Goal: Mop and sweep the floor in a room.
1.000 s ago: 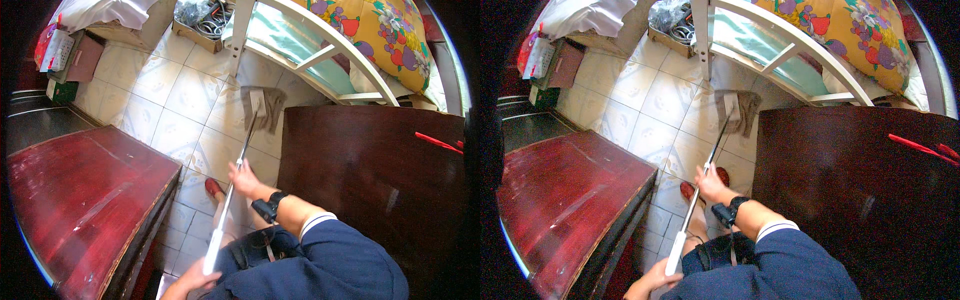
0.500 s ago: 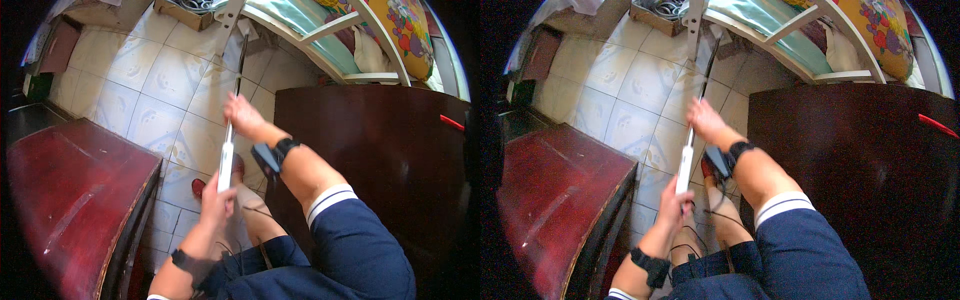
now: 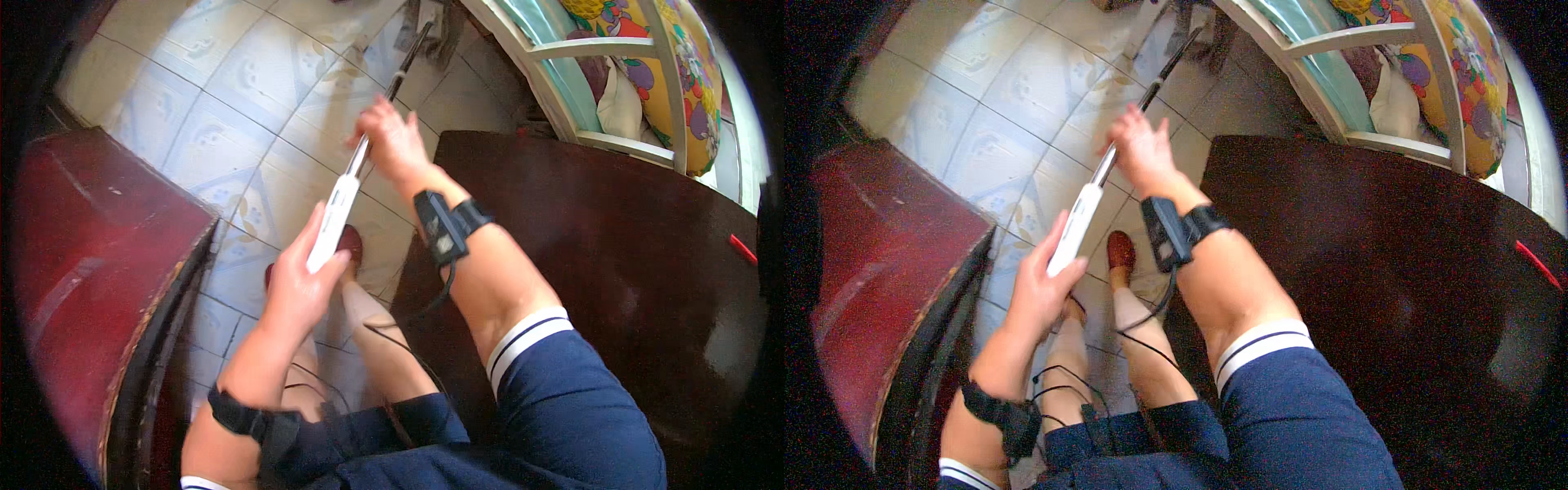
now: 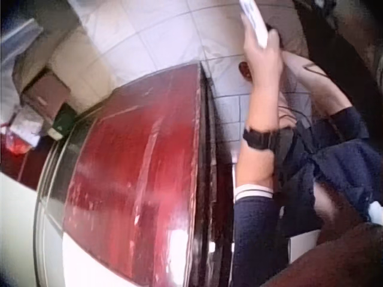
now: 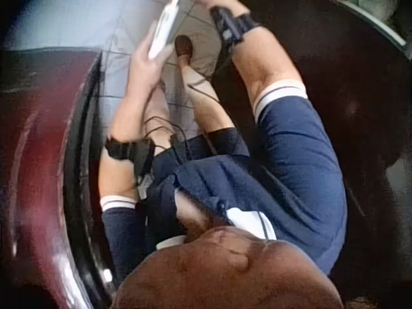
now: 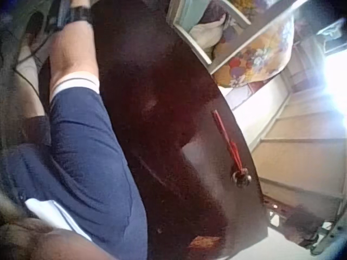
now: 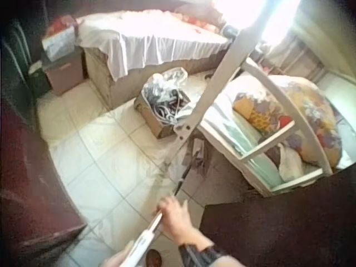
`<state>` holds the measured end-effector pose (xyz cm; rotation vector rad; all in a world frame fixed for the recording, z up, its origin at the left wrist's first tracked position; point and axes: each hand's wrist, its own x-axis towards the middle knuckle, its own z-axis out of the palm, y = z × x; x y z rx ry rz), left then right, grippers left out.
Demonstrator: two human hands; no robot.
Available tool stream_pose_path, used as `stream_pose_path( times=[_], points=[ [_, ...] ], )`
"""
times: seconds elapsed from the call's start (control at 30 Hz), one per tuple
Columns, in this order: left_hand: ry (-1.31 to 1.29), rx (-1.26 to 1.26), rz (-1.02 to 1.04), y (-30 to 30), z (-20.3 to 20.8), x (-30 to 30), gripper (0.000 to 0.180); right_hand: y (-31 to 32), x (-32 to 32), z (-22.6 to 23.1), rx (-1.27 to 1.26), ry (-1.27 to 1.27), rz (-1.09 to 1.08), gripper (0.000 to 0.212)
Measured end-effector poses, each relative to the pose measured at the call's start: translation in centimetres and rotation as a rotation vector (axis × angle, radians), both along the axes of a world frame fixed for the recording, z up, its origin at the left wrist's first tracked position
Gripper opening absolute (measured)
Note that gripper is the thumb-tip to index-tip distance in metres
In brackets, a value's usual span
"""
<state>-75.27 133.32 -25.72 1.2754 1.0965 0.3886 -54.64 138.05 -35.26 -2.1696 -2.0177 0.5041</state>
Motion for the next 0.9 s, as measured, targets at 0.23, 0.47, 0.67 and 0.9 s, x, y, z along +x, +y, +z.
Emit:
stream_pose_path(
  times=[0.23, 0.47, 0.67, 0.9],
  points=[
    [-0.162, -0.53, -0.064, -3.3, -2.8, 5.0, 0.062, -7.1, 7.1, -1.8, -0.192, -0.004, -0.075, 0.024],
    [-0.006, -0.328, -0.253, -0.5, -4.7, 8.2, 0.058, -9.8, 11.4, -4.8, -0.121, -0.069, -0.191, 0.022],
    [0.287, -0.038, -0.43, 4.6, -0.5, 10.9, 0.049, -4.7, 16.8, -5.1, -0.367, 0.036, -0.454, 0.02],
    [0.453, 0.009, -0.332, 11.0, 12.0, 0.2, 0.044, 2.0, 2.6, 0.1, -0.235, -0.139, -0.3, 0.042]
  ],
)
